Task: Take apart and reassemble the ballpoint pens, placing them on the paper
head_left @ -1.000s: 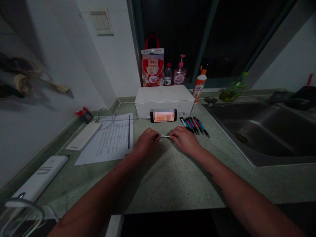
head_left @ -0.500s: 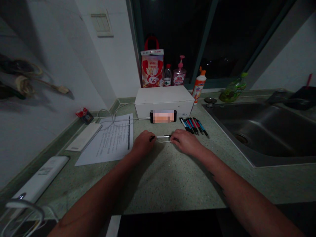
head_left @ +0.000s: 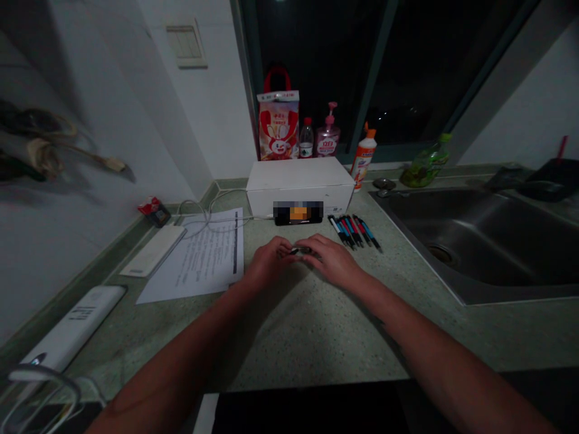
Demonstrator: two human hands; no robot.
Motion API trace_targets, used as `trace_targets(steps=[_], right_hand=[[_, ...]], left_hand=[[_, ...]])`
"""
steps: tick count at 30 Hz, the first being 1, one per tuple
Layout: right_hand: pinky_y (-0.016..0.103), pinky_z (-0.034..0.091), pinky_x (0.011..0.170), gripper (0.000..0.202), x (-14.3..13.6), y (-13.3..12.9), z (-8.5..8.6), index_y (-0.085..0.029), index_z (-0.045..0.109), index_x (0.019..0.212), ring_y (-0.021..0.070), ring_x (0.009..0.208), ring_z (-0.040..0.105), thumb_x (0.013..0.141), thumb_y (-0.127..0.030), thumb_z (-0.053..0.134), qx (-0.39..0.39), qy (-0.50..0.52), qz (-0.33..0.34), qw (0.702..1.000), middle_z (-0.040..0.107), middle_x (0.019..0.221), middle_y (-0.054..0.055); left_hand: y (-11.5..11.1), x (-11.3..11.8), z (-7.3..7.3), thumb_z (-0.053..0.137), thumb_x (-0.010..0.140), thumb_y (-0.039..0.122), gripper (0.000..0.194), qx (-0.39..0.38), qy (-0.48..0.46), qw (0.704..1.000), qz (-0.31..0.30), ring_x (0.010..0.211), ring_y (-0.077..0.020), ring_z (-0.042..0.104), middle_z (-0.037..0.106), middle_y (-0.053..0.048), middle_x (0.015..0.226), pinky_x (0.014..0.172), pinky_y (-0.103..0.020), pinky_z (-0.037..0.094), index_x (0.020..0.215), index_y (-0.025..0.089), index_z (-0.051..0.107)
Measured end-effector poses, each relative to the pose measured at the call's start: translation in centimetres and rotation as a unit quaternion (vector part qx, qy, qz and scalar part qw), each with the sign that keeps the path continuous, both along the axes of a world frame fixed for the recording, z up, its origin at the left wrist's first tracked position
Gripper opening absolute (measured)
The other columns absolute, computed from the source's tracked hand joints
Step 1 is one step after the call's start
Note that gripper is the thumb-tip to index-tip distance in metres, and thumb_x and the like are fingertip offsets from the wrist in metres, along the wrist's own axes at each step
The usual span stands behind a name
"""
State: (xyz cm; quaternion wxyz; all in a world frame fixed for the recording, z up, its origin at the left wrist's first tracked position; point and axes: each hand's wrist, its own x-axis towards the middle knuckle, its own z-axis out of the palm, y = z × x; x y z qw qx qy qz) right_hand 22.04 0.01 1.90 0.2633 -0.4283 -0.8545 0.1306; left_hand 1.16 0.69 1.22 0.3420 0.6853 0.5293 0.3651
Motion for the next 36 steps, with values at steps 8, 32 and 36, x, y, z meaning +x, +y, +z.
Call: trace_targets(steps=[8, 32, 36], right_hand=[[0.032, 0.046, 0.083, 0.016, 0.25, 0.30, -0.13, -0.023, 0.070, 0.107, 0.0201, 0.096, 0.064, 0.102, -0.027, 0.055, -0.008, 0.017, -0.006, 1.000, 0.069, 0.102, 0.006], [0.031, 0.048, 0.074, 0.014, -0.10, 0.34, -0.66, -0.021, 0.068, 0.103, 0.0195, 0.083, 0.065, 0.090, -0.027, 0.070, -0.063, 0.134, -0.062, 0.987, 0.072, 0.094, 0.005], [0.031, 0.047, 0.074, 0.025, -0.28, 0.24, -0.42, -0.020, 0.071, 0.091, 0.0187, 0.078, 0.067, 0.101, -0.037, 0.055, -0.111, 0.109, -0.066, 0.986, 0.074, 0.086, 0.005]], left_hand=[[-0.17, 0.16, -0.31, 0.069, 0.080, 0.027, 0.015, 0.025, -0.010, 0.999, -0.033, 0.083, -0.0199, 0.070, 0.077, -0.003, 0.089, 0.078, -0.033, 0.054, 0.094, 0.022, 0.069], [-0.17, 0.17, 0.60, 0.066, 0.082, 0.027, 0.011, 0.024, 0.003, 0.999, 0.021, 0.082, -0.0200, 0.069, 0.078, -0.003, 0.086, 0.081, -0.033, 0.054, 0.084, 0.022, 0.076], [-0.30, 0.21, 0.63, 0.066, 0.083, 0.029, 0.013, 0.030, -0.001, 0.999, 0.014, 0.084, -0.0213, 0.070, 0.078, -0.004, 0.088, 0.082, -0.034, 0.055, 0.086, 0.021, 0.076]])
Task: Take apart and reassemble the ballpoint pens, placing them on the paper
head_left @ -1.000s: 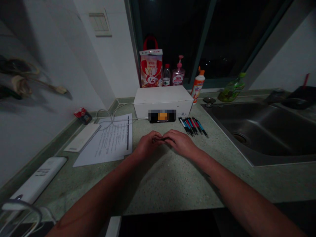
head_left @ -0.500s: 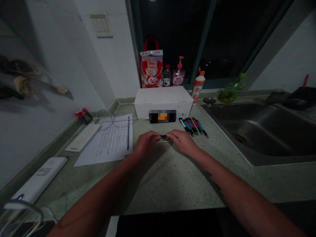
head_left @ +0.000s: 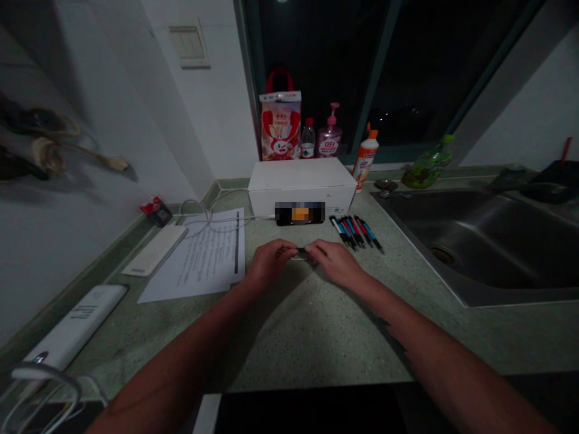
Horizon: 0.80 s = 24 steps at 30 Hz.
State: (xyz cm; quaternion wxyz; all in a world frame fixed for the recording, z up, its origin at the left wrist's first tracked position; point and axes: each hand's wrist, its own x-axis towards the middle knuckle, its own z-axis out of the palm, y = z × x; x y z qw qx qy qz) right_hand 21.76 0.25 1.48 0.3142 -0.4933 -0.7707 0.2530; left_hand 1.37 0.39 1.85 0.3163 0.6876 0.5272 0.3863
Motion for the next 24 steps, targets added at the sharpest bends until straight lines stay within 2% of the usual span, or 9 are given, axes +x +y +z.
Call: trace_targets(steps=[2, 4, 6, 9, 11, 13, 15, 18, 24], right_hand=[[0.031, 0.047, 0.072, 0.029, -0.05, 0.05, -0.04, -0.020, 0.070, 0.084, 0.0176, 0.074, 0.066, 0.102, -0.034, 0.052, -0.011, 0.004, 0.014, 1.000, 0.073, 0.079, 0.004], [0.030, 0.048, 0.072, 0.013, -0.10, 0.10, -0.15, -0.020, 0.069, 0.096, 0.0171, 0.077, 0.066, 0.095, -0.031, 0.063, 0.000, 0.032, 0.007, 0.999, 0.074, 0.087, 0.004], [0.030, 0.049, 0.073, 0.023, -0.16, 0.09, -0.23, -0.020, 0.067, 0.110, 0.0168, 0.079, 0.066, 0.089, -0.030, 0.071, 0.004, 0.061, -0.003, 0.998, 0.074, 0.096, 0.005], [0.030, 0.049, 0.070, 0.017, -0.26, 0.00, -0.27, -0.019, 0.070, 0.099, 0.0154, 0.070, 0.065, 0.097, -0.033, 0.060, -0.038, 0.071, 0.027, 0.996, 0.072, 0.083, 0.003], [0.030, 0.049, 0.069, 0.017, -0.31, -0.01, -0.34, -0.019, 0.070, 0.096, 0.0152, 0.068, 0.064, 0.098, -0.031, 0.058, -0.046, 0.082, 0.032, 0.995, 0.071, 0.078, 0.002], [0.029, 0.049, 0.069, 0.021, -0.34, 0.03, -0.46, -0.019, 0.068, 0.110, 0.0154, 0.072, 0.064, 0.092, -0.030, 0.066, -0.031, 0.105, 0.020, 0.994, 0.072, 0.086, 0.003], [0.029, 0.049, 0.069, 0.026, -0.37, 0.10, -0.58, -0.019, 0.066, 0.116, 0.0154, 0.072, 0.064, 0.093, -0.030, 0.065, -0.031, 0.112, 0.025, 0.993, 0.072, 0.088, 0.003], [0.030, 0.048, 0.071, 0.019, -0.43, 0.17, -0.63, -0.018, 0.071, 0.102, 0.0158, 0.072, 0.064, 0.099, -0.029, 0.056, -0.040, 0.095, 0.045, 0.994, 0.072, 0.081, 0.003], [0.031, 0.049, 0.077, 0.009, -0.62, -0.06, -0.17, -0.020, 0.071, 0.099, 0.0182, 0.085, 0.065, 0.090, -0.021, 0.069, 0.043, 0.058, 0.002, 0.997, 0.072, 0.094, 0.004]], left_hand=[[0.00, -0.02, -0.07, 0.066, 0.083, 0.030, 0.013, 0.001, 0.002, 1.000, -0.004, 0.084, -0.0222, 0.071, 0.078, -0.005, 0.088, 0.083, -0.036, 0.055, 0.086, 0.021, 0.076], [0.02, -0.05, -0.15, 0.066, 0.083, 0.030, 0.014, 0.003, 0.004, 1.000, -0.005, 0.084, -0.0226, 0.071, 0.077, -0.005, 0.088, 0.084, -0.037, 0.055, 0.086, 0.021, 0.076], [0.04, -0.07, -0.20, 0.065, 0.084, 0.031, 0.015, 0.008, 0.001, 1.000, -0.003, 0.084, -0.0225, 0.071, 0.078, -0.006, 0.089, 0.084, -0.037, 0.055, 0.086, 0.020, 0.075], [-0.03, -0.01, -0.26, 0.065, 0.084, 0.031, 0.016, 0.012, -0.003, 1.000, -0.008, 0.084, -0.0223, 0.070, 0.078, -0.006, 0.089, 0.083, -0.037, 0.055, 0.087, 0.020, 0.075], [-0.10, 0.07, -0.29, 0.065, 0.084, 0.031, 0.015, 0.008, 0.000, 1.000, -0.011, 0.084, -0.0222, 0.070, 0.078, -0.006, 0.089, 0.083, -0.037, 0.055, 0.087, 0.021, 0.075], [-0.14, 0.12, -0.30, 0.065, 0.083, 0.030, 0.013, 0.004, 0.001, 1.000, -0.009, 0.085, -0.0223, 0.070, 0.078, -0.005, 0.090, 0.084, -0.037, 0.055, 0.086, 0.022, 0.075], [-0.17, 0.16, -0.21, 0.065, 0.083, 0.029, 0.012, 0.002, -0.002, 1.000, -0.007, 0.085, -0.0222, 0.070, 0.078, -0.005, 0.090, 0.084, -0.037, 0.055, 0.086, 0.022, 0.075], [-0.30, 0.21, 0.10, 0.065, 0.083, 0.029, 0.012, -0.001, -0.004, 1.000, -0.010, 0.084, -0.0215, 0.070, 0.078, -0.004, 0.088, 0.082, -0.036, 0.055, 0.085, 0.022, 0.074], [-0.46, 0.39, 0.60, 0.066, 0.083, 0.029, 0.011, -0.024, -0.019, 1.000, -0.006, 0.082, -0.0208, 0.070, 0.077, -0.004, 0.085, 0.080, -0.035, 0.055, 0.082, 0.020, 0.072]])
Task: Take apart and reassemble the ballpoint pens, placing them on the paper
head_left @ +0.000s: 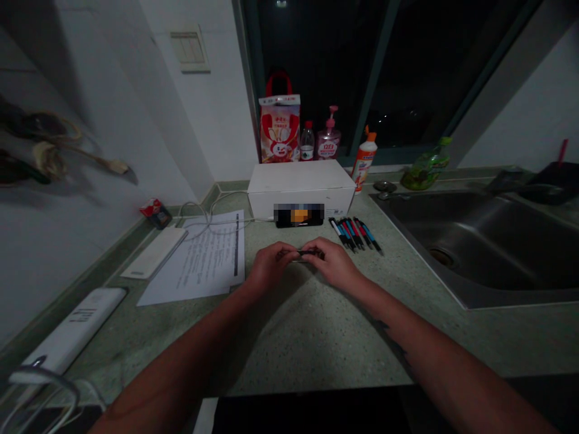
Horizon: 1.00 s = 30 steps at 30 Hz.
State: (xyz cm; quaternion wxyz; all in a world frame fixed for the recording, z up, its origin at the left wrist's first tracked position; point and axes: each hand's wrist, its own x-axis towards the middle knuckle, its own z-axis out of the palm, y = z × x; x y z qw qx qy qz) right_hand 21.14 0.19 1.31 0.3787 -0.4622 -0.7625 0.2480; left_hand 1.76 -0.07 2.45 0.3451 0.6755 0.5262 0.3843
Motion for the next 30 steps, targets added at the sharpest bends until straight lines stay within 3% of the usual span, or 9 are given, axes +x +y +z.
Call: trace_targets(steps=[4, 7, 10, 16, 22, 26, 30], right_hand=[[0.032, 0.048, 0.077, 0.009, 0.0, -0.3, 0.3, -0.021, 0.070, 0.098, 0.0194, 0.088, 0.065, 0.089, -0.021, 0.070, 0.027, -0.051, -0.005, 0.998, 0.070, 0.095, 0.005], [0.032, 0.049, 0.078, 0.018, 0.1, -0.4, 0.2, -0.022, 0.069, 0.107, 0.0200, 0.089, 0.067, 0.090, -0.029, 0.071, -0.015, -0.048, 0.000, 0.999, 0.073, 0.101, 0.006], [0.032, 0.049, 0.078, 0.016, 0.0, -0.3, 0.1, -0.022, 0.071, 0.106, 0.0196, 0.087, 0.068, 0.099, -0.030, 0.059, -0.051, -0.054, 0.023, 0.997, 0.076, 0.098, 0.006], [0.031, 0.047, 0.079, 0.010, 0.3, -0.2, 0.5, -0.021, 0.071, 0.101, 0.0198, 0.090, 0.066, 0.092, -0.020, 0.067, 0.011, -0.051, -0.013, 0.999, 0.073, 0.098, 0.005], [0.030, 0.048, 0.081, 0.015, 0.7, -0.2, -0.1, -0.023, 0.076, 0.102, 0.0190, 0.093, 0.065, 0.087, -0.020, 0.074, -0.010, -0.173, 0.040, 0.984, 0.068, 0.101, 0.004], [0.031, 0.048, 0.081, 0.016, 0.4, -0.2, -0.7, -0.024, 0.076, 0.102, 0.0197, 0.092, 0.066, 0.086, -0.021, 0.075, -0.018, -0.211, 0.072, 0.975, 0.068, 0.099, 0.004], [0.031, 0.048, 0.080, 0.019, 0.6, -0.2, -0.7, -0.023, 0.075, 0.105, 0.0209, 0.092, 0.066, 0.086, -0.025, 0.077, -0.019, -0.225, 0.061, 0.972, 0.068, 0.102, 0.005]], left_hand=[[0.2, 0.0, -0.1, 0.065, 0.083, 0.028, 0.010, -0.032, -0.004, 0.999, -0.003, 0.080, -0.0199, 0.070, 0.077, -0.003, 0.083, 0.079, -0.033, 0.055, 0.080, 0.020, 0.071], [0.1, 0.1, -0.2, 0.065, 0.083, 0.028, 0.010, -0.022, -0.002, 1.000, -0.008, 0.081, -0.0197, 0.070, 0.077, -0.003, 0.085, 0.080, -0.034, 0.055, 0.081, 0.021, 0.071], [-0.1, 0.1, -0.1, 0.066, 0.083, 0.029, 0.010, -0.012, -0.003, 1.000, -0.017, 0.081, -0.0195, 0.070, 0.077, -0.003, 0.085, 0.080, -0.034, 0.055, 0.082, 0.021, 0.071], [0.4, -0.3, 0.0, 0.065, 0.084, 0.027, 0.009, -0.010, 0.005, 1.000, 0.014, 0.080, -0.0196, 0.069, 0.075, -0.003, 0.082, 0.079, -0.033, 0.054, 0.081, 0.020, 0.071], [1.8, -2.1, -0.4, 0.065, 0.083, 0.020, 0.008, 0.011, 0.144, 0.986, 0.083, 0.082, -0.0215, 0.068, 0.073, -0.005, 0.086, 0.079, -0.034, 0.052, 0.086, 0.020, 0.072], [2.1, -2.7, -1.4, 0.060, 0.083, 0.013, 0.014, 0.038, 0.257, 0.964, 0.061, 0.092, -0.0257, 0.067, 0.072, -0.009, 0.094, 0.085, -0.037, 0.050, 0.084, 0.019, 0.072], [2.0, -2.7, -1.9, 0.059, 0.084, 0.012, 0.014, 0.018, 0.276, 0.960, 0.045, 0.095, -0.0253, 0.066, 0.072, -0.008, 0.095, 0.086, -0.036, 0.049, 0.084, 0.020, 0.071]])
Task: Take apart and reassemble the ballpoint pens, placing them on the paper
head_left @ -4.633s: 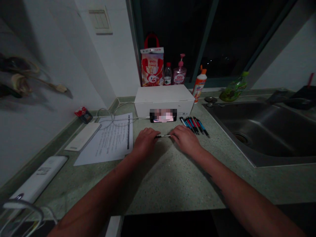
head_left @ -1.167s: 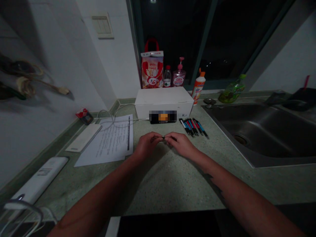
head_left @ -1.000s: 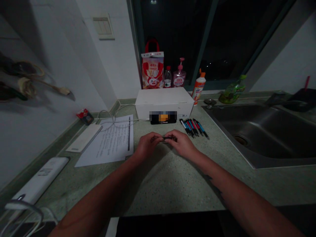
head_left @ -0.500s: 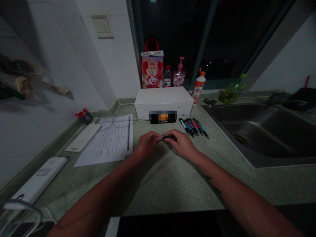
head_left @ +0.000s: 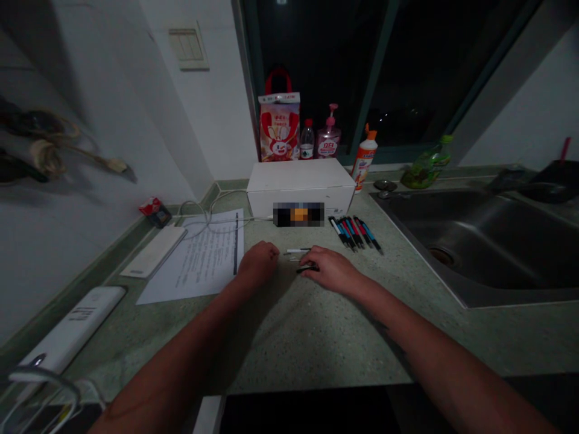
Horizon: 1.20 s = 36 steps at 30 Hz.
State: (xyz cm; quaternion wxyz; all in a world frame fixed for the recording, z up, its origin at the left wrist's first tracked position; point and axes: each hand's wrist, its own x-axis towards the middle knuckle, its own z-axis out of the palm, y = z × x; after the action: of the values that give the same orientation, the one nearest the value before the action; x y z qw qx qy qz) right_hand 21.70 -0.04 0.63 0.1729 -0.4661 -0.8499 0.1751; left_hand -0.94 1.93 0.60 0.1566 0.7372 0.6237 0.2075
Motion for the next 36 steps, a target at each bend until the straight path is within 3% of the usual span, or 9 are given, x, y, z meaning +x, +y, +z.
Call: trace_targets(steps=[10, 16, 21, 26, 36], right_hand=[[0.030, 0.045, 0.075, 0.007, 0.0, -0.1, 0.7, -0.021, 0.073, 0.092, 0.0199, 0.087, 0.064, 0.085, -0.021, 0.076, -0.001, -0.001, -0.005, 1.000, 0.067, 0.095, 0.005], [0.029, 0.040, 0.069, 0.006, 0.0, -0.1, 1.2, -0.021, 0.067, 0.095, 0.0185, 0.080, 0.062, 0.089, -0.022, 0.071, 0.032, 0.059, -0.073, 0.995, 0.068, 0.088, 0.003], [0.030, 0.041, 0.071, 0.007, -0.1, -0.2, 1.2, -0.021, 0.064, 0.095, 0.0191, 0.081, 0.062, 0.090, -0.021, 0.070, 0.058, 0.098, -0.069, 0.991, 0.069, 0.091, 0.004], [0.031, 0.042, 0.072, 0.007, -0.2, -0.3, 1.3, -0.022, 0.063, 0.094, 0.0192, 0.083, 0.062, 0.090, -0.021, 0.069, 0.068, 0.113, -0.058, 0.990, 0.068, 0.094, 0.004], [0.031, 0.044, 0.074, 0.006, -0.1, -0.3, 1.3, -0.021, 0.067, 0.096, 0.0204, 0.087, 0.065, 0.093, -0.026, 0.067, 0.074, 0.130, -0.056, 0.987, 0.071, 0.094, 0.005]], left_hand=[[-0.3, 0.2, 0.8, 0.060, 0.086, 0.015, 0.009, 0.004, -0.008, 1.000, 0.004, 0.092, -0.0263, 0.064, 0.069, -0.010, 0.092, 0.085, -0.039, 0.049, 0.084, 0.018, 0.069], [-0.7, 1.4, 1.2, 0.066, 0.084, 0.024, 0.007, -0.027, -0.217, 0.976, -0.022, 0.080, -0.0196, 0.067, 0.073, -0.002, 0.084, 0.077, -0.032, 0.052, 0.087, 0.021, 0.070], [-1.1, 2.3, 1.0, 0.069, 0.080, 0.022, 0.005, -0.080, -0.318, 0.943, -0.055, 0.081, -0.0174, 0.070, 0.076, -0.002, 0.084, 0.078, -0.030, 0.054, 0.084, 0.019, 0.069], [-1.1, 2.4, 1.1, 0.071, 0.079, 0.025, 0.007, -0.079, -0.345, 0.935, -0.033, 0.078, -0.0165, 0.070, 0.076, -0.003, 0.083, 0.073, -0.028, 0.054, 0.083, 0.019, 0.069], [-1.1, 2.3, 1.0, 0.072, 0.077, 0.025, 0.010, -0.116, -0.358, 0.925, -0.047, 0.076, -0.0168, 0.070, 0.078, -0.003, 0.082, 0.069, -0.028, 0.054, 0.085, 0.019, 0.072]])
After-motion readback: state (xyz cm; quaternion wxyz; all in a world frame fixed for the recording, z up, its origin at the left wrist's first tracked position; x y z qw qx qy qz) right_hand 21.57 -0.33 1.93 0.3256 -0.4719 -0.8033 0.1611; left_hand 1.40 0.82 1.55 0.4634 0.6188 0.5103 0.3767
